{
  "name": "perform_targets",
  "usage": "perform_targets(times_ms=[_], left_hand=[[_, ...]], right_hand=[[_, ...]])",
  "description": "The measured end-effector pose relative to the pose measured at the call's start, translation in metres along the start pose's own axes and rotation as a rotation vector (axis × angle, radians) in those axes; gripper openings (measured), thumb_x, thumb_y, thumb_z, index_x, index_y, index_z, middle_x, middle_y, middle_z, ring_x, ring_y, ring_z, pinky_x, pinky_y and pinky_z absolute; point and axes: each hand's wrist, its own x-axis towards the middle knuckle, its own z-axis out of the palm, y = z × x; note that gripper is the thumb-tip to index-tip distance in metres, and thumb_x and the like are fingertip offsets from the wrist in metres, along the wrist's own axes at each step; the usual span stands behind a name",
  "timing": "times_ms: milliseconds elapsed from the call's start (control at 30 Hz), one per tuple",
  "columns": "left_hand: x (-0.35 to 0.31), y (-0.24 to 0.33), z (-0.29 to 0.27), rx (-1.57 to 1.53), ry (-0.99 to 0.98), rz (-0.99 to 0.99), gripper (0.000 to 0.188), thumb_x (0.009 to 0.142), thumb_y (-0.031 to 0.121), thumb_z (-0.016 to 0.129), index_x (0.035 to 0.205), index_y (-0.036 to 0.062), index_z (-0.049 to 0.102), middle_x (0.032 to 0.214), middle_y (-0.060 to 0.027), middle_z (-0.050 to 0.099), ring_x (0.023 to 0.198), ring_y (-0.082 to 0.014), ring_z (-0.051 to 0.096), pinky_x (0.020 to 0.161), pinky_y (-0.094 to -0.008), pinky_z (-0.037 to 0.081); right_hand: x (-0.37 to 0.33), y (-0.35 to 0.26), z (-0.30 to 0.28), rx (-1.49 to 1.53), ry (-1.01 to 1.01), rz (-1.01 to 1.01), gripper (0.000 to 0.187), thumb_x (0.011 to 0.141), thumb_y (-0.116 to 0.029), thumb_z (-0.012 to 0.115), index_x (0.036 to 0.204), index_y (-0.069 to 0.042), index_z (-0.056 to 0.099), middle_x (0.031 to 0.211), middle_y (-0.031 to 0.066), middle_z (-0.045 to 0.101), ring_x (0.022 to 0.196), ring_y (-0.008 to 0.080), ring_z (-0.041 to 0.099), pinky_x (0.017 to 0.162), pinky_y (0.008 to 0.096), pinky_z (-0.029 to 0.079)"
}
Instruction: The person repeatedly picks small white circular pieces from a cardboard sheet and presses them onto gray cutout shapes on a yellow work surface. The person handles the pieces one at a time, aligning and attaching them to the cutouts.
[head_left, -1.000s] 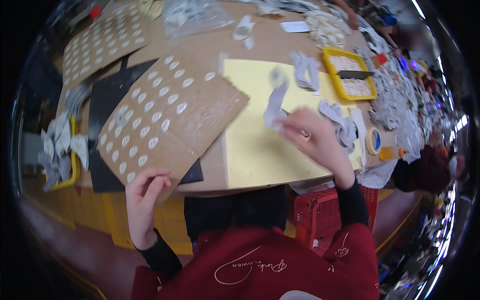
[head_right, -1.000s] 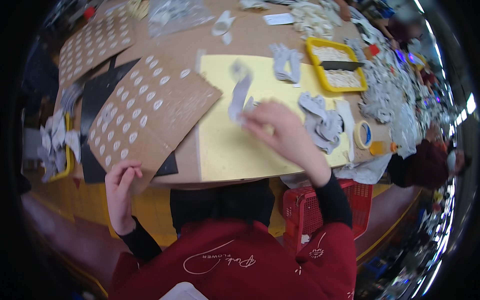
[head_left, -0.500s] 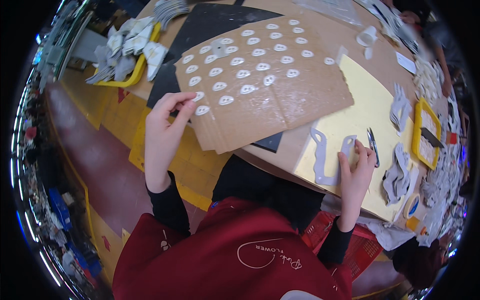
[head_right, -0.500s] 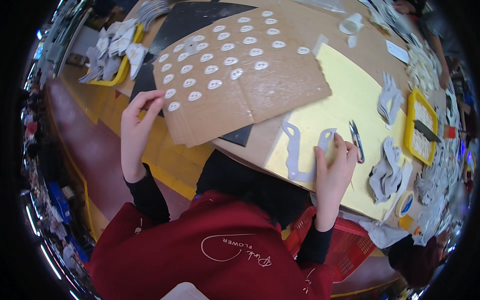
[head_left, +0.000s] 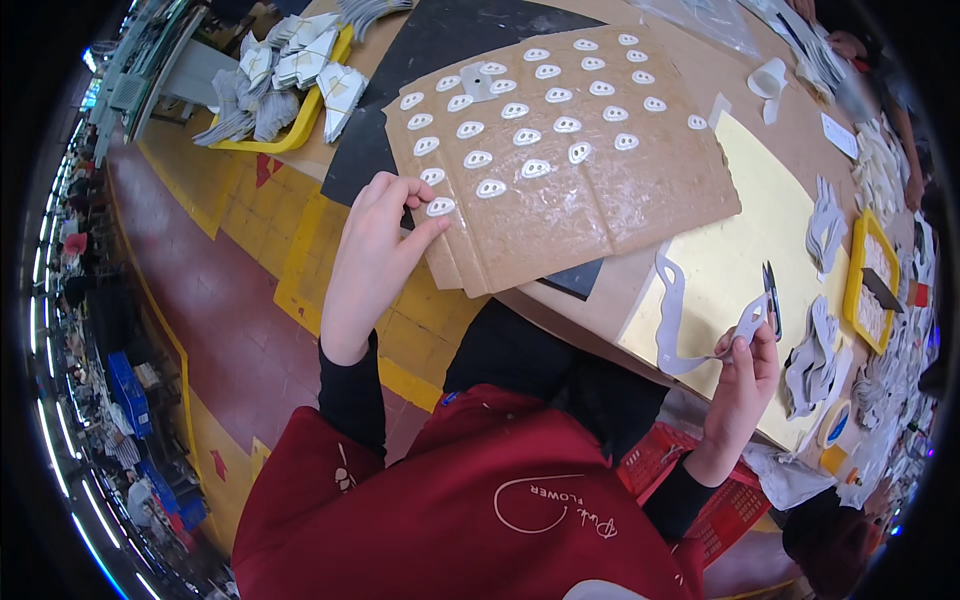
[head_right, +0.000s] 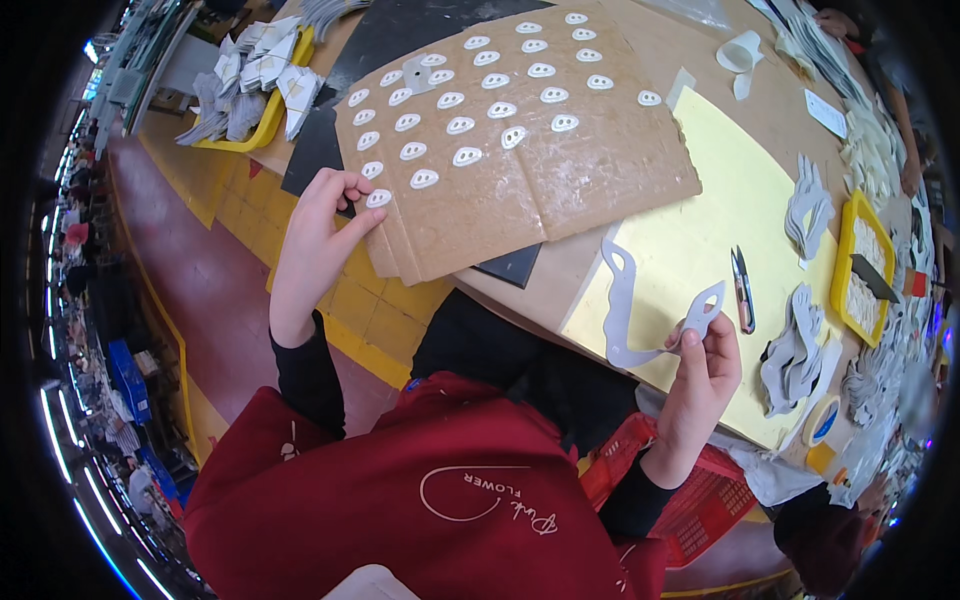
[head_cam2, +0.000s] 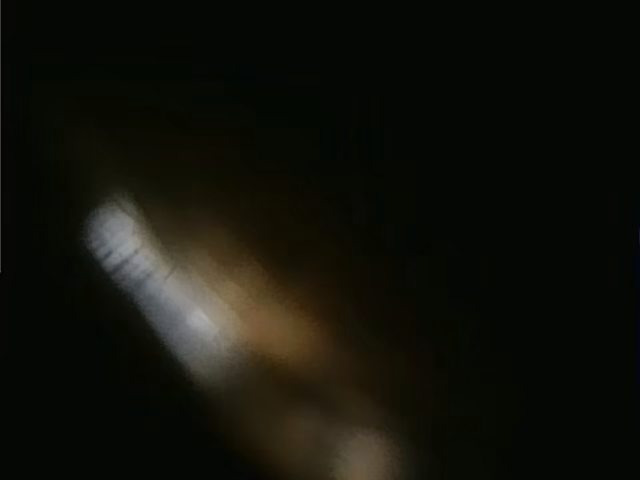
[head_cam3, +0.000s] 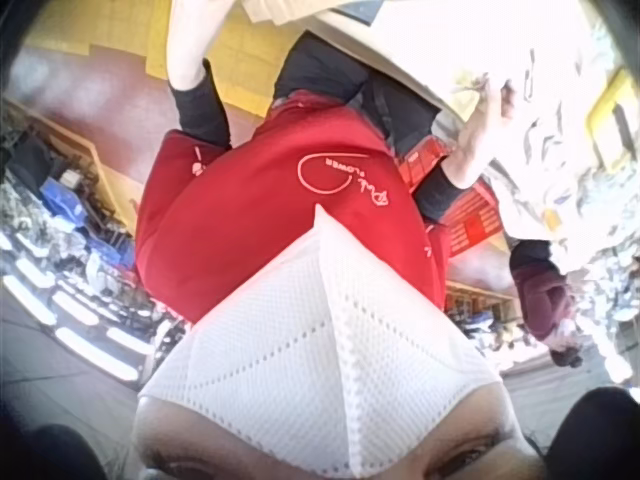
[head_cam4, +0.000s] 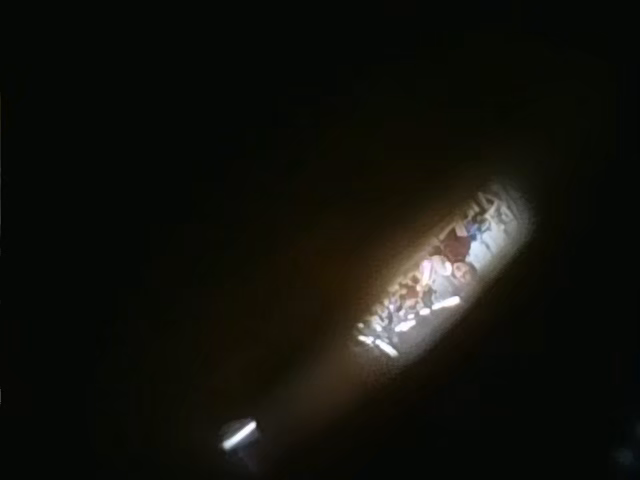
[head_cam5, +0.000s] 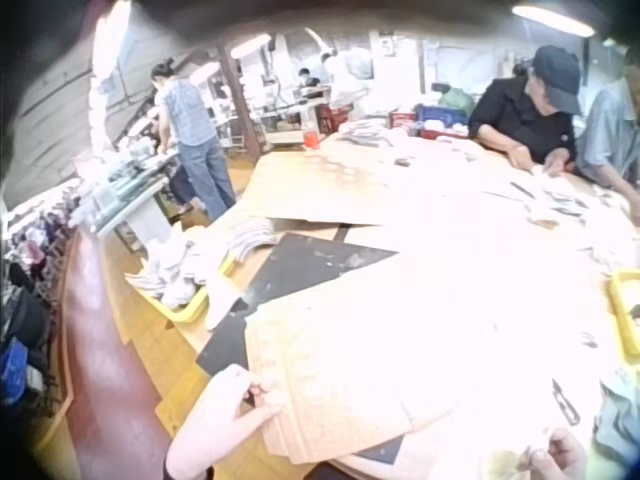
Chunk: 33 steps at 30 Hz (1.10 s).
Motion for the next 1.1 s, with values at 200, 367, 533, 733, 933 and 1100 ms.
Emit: perform_targets(times_ms=[200, 367, 533, 733, 933, 1100], left_hand=[[0.008, -0.004, 0.000, 0.079, -0.051, 0.022, 0.025, 0.084, 0.014, 0.075, 0.097, -0.0008, 0.058, 0.091, -0.0071, 0.053, 0.086, -0.0189, 0.052, 0.079, -0.0307, 0.044], [0.008, -0.001, -0.003, -0.009, -0.099, -0.015, 0.022, 0.084, 0.010, 0.074, 0.094, -0.0019, 0.059, 0.088, -0.0076, 0.053, 0.082, -0.0183, 0.053, 0.076, -0.0306, 0.045], [0.004, 0.011, -0.002, -0.005, -0.001, 0.077, 0.016, 0.086, 0.008, 0.071, 0.092, -0.0037, 0.063, 0.087, -0.0118, 0.058, 0.079, -0.0229, 0.061, 0.073, -0.0336, 0.050], [0.004, 0.017, -0.003, 0.001, -0.026, 0.052, 0.012, 0.090, 0.006, 0.068, 0.093, -0.0052, 0.065, 0.084, -0.0090, 0.066, 0.077, -0.0157, 0.063, 0.074, -0.0259, 0.050], [0.000, 0.009, -0.009, -0.076, 0.063, -0.095, 0.013, 0.098, 0.010, 0.064, 0.101, -0.0020, 0.066, 0.090, -0.0047, 0.069, 0.081, -0.0092, 0.061, 0.076, -0.0251, 0.050], [-0.006, 0.021, -0.019, -0.424, 0.394, 0.040, 0.017, 0.098, 0.003, 0.061, 0.114, 0.0001, 0.063, 0.106, -0.0047, 0.065, 0.096, -0.0098, 0.060, 0.088, -0.0242, 0.047]], right_hand=[[-0.006, -0.004, 0.000, 0.010, -0.006, -0.028, 0.025, 0.096, -0.006, 0.063, 0.119, 0.004, 0.059, 0.090, 0.0062, 0.064, 0.081, 0.0132, 0.058, 0.079, 0.0284, 0.047], [-0.012, -0.005, 0.000, 0.035, -0.021, -0.038, 0.025, 0.095, -0.004, 0.063, 0.118, 0.004, 0.060, 0.091, 0.0067, 0.065, 0.082, 0.0136, 0.059, 0.078, 0.0292, 0.047], [-0.016, -0.001, -0.002, 0.074, -0.023, -0.035, 0.025, 0.093, -0.002, 0.065, 0.118, 0.004, 0.060, 0.092, 0.0073, 0.065, 0.082, 0.0141, 0.059, 0.079, 0.0299, 0.048], [-0.026, 0.000, -0.007, 0.076, -0.106, -0.104, 0.024, 0.093, -0.002, 0.066, 0.115, 0.005, 0.061, 0.094, 0.0084, 0.067, 0.084, 0.0164, 0.065, 0.080, 0.0305, 0.053], [-0.031, 0.001, 0.001, 0.196, -0.122, -0.052, 0.023, 0.093, 0.003, 0.064, 0.116, 0.005, 0.062, 0.098, 0.0081, 0.068, 0.088, 0.0136, 0.066, 0.081, 0.0280, 0.054], [-0.031, -0.003, 0.000, 0.224, -0.012, 0.071, 0.028, 0.094, -0.004, 0.062, 0.120, 0.003, 0.058, 0.091, 0.0089, 0.066, 0.081, 0.0143, 0.064, 0.076, 0.0287, 0.051]])
